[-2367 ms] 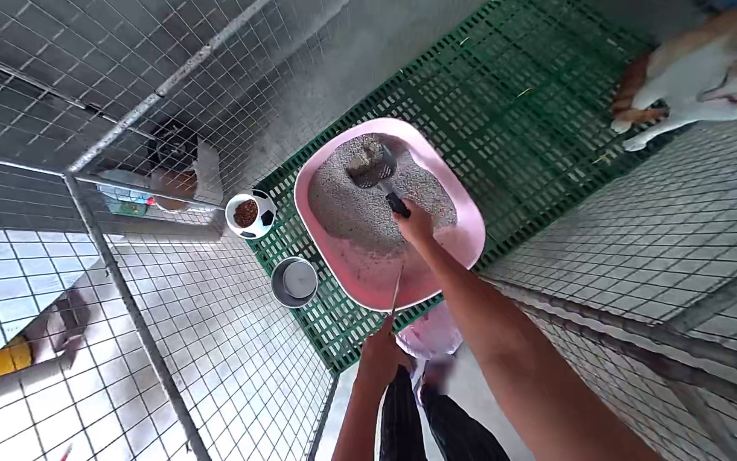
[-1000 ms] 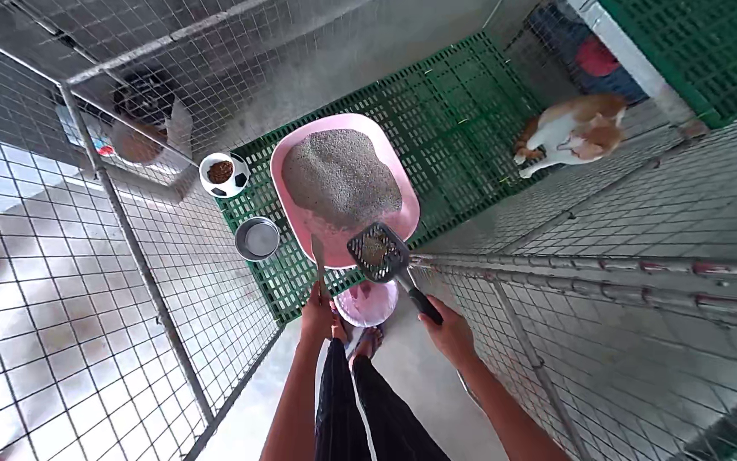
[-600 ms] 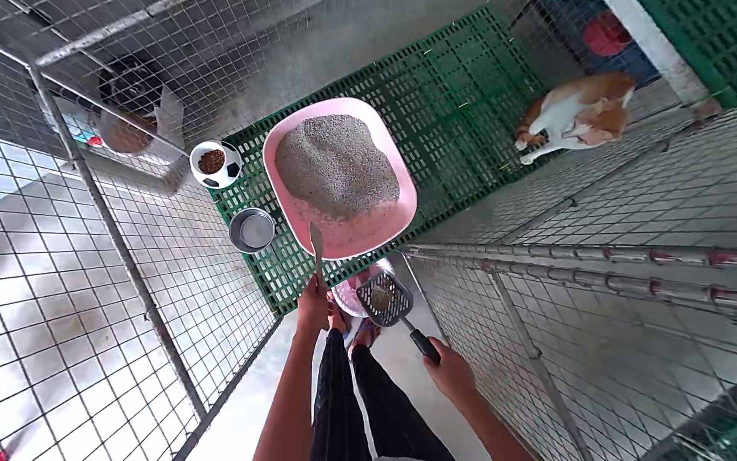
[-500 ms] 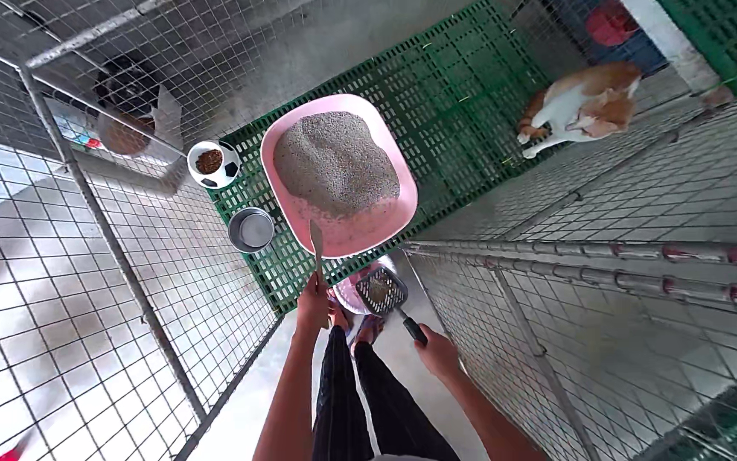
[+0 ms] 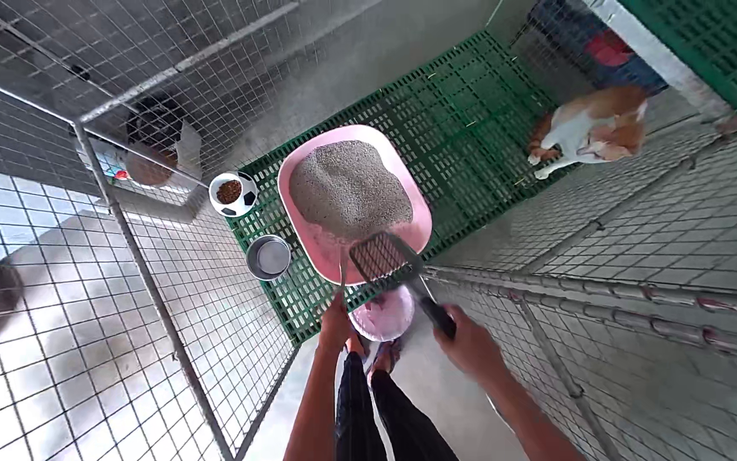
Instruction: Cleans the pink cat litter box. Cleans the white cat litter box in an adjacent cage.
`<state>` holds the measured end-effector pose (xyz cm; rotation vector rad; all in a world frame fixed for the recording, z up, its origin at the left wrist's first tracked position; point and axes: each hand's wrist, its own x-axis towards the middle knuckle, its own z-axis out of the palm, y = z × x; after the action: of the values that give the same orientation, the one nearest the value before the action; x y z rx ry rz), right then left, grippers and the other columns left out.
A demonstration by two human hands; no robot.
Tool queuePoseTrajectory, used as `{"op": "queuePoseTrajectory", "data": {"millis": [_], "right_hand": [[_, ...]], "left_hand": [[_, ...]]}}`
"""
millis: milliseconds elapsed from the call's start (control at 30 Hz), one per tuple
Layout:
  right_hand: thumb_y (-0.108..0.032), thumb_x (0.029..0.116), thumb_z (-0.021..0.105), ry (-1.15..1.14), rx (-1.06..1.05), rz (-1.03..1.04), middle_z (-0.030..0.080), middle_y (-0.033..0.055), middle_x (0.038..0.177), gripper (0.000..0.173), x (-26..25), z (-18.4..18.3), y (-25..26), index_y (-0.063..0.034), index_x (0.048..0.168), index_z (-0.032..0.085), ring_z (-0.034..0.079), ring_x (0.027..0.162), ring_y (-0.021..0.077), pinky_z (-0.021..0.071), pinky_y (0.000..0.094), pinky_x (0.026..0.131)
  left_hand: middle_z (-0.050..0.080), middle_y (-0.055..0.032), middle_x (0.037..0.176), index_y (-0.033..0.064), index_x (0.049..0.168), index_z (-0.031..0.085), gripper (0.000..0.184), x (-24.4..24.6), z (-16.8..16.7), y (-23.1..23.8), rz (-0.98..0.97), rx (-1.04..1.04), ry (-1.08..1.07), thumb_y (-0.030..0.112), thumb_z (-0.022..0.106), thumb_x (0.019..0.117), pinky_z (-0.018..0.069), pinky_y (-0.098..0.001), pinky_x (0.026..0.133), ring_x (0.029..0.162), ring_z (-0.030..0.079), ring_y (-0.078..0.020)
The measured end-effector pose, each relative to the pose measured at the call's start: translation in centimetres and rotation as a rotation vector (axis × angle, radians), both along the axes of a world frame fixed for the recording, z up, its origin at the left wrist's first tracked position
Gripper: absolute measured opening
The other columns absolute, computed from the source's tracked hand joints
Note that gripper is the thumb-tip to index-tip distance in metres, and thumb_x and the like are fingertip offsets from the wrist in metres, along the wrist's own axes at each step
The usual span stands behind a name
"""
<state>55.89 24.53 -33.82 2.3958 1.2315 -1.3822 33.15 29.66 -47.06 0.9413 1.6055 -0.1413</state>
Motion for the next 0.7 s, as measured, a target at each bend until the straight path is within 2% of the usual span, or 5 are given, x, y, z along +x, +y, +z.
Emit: {"op": "queuePoseTrajectory", "data": {"millis": [133,333,467,567,700], "right_hand": [[-0.028,0.1067,0.055,0.040,0.046,0.178,0.063,0.0281,0.132,0.044,-1.3,-1.5,16.3,-0.0002,0.140,0.058,0.060,0.125,0.0441,0.0453,0.0625,0.104],[-0.018,0.1001,0.062,-0.106,0.005,0.239,0.064,0.0269,0.119,0.031,-4.4,-2.4,32.2,0.0094,0.113,0.065,0.063,0.108,0.0386,0.0487,0.0582,0.090],[-0.022,0.0994,0.063,-0.031,0.117,0.156,0.061,0.0320,0.130,0.040,-6.8,-6.4,32.9,0.0107,0.123,0.062,0.060,0.124,0.0465,0.0473,0.0669,0.097],[-0.023,0.1004,0.062,0.050,0.234,-0.019,0.067,0.0305,0.118,0.037,-8.5,-13.9,29.0,0.0054,0.123,0.063,0.065,0.113,0.0467,0.0506,0.0662,0.091],[-0.020,0.1039,0.059,0.169,0.341,-0.152,0.066,0.0264,0.129,0.045,-8.2,-21.7,25.5,-0.0041,0.145,0.054,0.063,0.122,0.0425,0.0468,0.0589,0.105]], "left_hand": [[0.063,-0.0230,0.120,0.0128,0.160,0.031,0.048,0.0,0.1,0.8,-0.051,-0.036,-0.004,0.015,0.035,0.1127,0.0570,-0.0474,0.076,0.082,0.067,-0.0314],[0.066,-0.0238,0.111,0.0127,0.159,0.034,0.049,0.0,0.0,0.5,-0.053,-0.019,0.024,0.011,0.038,0.1104,0.0571,-0.0526,0.075,0.080,0.068,-0.0348],[0.065,-0.0216,0.109,0.0122,0.159,0.035,0.049,-0.3,-0.4,0.4,0.009,-0.029,-0.009,0.009,0.039,0.1103,0.0566,-0.0477,0.069,0.073,0.065,-0.0295],[0.065,-0.0204,0.111,0.0124,0.160,0.032,0.050,-0.4,-0.2,0.7,-0.014,-0.051,-0.012,0.009,0.039,0.1103,0.0570,-0.0449,0.069,0.072,0.065,-0.0271],[0.064,-0.0192,0.114,0.0124,0.160,0.031,0.049,-1.0,-0.8,0.7,-0.001,-0.044,-0.030,0.012,0.037,0.1116,0.0570,-0.0431,0.067,0.070,0.064,-0.0250]]}}
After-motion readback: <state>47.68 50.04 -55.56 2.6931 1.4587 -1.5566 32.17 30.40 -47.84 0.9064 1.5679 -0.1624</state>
